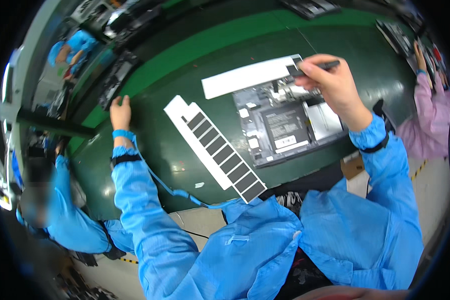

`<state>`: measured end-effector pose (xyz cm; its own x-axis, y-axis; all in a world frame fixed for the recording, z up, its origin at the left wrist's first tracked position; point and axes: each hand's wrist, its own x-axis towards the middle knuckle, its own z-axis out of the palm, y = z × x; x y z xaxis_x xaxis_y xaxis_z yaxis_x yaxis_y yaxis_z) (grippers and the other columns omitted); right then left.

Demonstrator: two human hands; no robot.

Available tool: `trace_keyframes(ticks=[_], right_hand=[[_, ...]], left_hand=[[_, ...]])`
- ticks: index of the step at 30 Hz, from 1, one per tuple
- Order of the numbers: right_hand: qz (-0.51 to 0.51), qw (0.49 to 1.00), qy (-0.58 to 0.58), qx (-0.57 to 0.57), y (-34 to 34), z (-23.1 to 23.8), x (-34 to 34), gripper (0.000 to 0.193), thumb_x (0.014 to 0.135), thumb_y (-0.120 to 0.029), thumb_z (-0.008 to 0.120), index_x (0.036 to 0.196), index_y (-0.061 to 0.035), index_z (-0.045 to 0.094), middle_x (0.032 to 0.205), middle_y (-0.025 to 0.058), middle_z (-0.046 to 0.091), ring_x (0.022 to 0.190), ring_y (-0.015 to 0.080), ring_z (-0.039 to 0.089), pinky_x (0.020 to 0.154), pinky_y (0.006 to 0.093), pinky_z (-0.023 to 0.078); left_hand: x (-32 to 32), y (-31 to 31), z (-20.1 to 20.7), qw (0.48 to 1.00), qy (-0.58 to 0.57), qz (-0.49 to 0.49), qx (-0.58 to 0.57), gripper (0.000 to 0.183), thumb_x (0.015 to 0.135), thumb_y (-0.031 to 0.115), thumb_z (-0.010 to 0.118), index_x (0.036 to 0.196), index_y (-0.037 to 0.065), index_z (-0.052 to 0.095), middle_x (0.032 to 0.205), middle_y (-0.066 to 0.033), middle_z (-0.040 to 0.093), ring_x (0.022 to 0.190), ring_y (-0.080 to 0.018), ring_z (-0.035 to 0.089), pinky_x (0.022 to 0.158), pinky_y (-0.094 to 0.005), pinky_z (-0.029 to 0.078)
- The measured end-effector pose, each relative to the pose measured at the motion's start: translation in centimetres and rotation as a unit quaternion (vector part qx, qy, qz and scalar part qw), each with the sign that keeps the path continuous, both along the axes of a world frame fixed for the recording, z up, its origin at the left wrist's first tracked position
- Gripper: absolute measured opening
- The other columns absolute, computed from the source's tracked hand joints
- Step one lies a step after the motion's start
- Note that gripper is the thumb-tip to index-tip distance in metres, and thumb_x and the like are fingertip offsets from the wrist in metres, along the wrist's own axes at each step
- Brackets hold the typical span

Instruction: The worker is assembling internal laptop components, using tweezers to place small parts and applying adhesive strips on a factory production line.

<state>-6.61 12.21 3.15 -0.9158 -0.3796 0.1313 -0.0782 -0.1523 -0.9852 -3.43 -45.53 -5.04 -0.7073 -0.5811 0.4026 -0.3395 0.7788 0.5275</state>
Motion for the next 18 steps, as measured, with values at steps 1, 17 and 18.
trace_keyframes(ticks=[1,17,18], right_hand=[[-0.007,1.000,0.004,0.011,0.2,0.0,-0.1,0.024,0.090,-0.019,0.069,0.100,0.0033,0.068,0.088,0.0135,0.070,0.080,0.0189,0.071,0.068,0.0256,0.057],[0.034,0.991,-0.049,0.118,-0.8,-3.5,-0.5,0.024,0.090,-0.016,0.068,0.105,0.0030,0.068,0.085,0.0143,0.071,0.078,0.0167,0.070,0.070,0.0250,0.055],[0.027,0.992,-0.046,0.113,-0.9,-3.7,-0.5,0.024,0.090,-0.016,0.068,0.105,0.0034,0.068,0.085,0.0142,0.071,0.078,0.0171,0.070,0.070,0.0252,0.055]], left_hand=[[0.0,3.8,1.9,1.000,0.001,-0.027,-0.012,0.043,0.091,0.032,0.062,0.115,-0.005,0.064,0.109,-0.0231,0.068,0.103,-0.0338,0.065,0.091,-0.0378,0.048],[7.1,34.3,2.9,0.826,-0.080,-0.555,-0.051,0.050,0.080,0.015,0.068,0.128,0.005,0.058,0.137,-0.0113,0.053,0.128,-0.0305,0.047,0.105,-0.0447,0.034],[7.3,34.4,2.8,0.828,-0.085,-0.552,-0.051,0.050,0.080,0.013,0.067,0.128,0.005,0.058,0.137,-0.0106,0.053,0.128,-0.0303,0.047,0.105,-0.0445,0.034]])
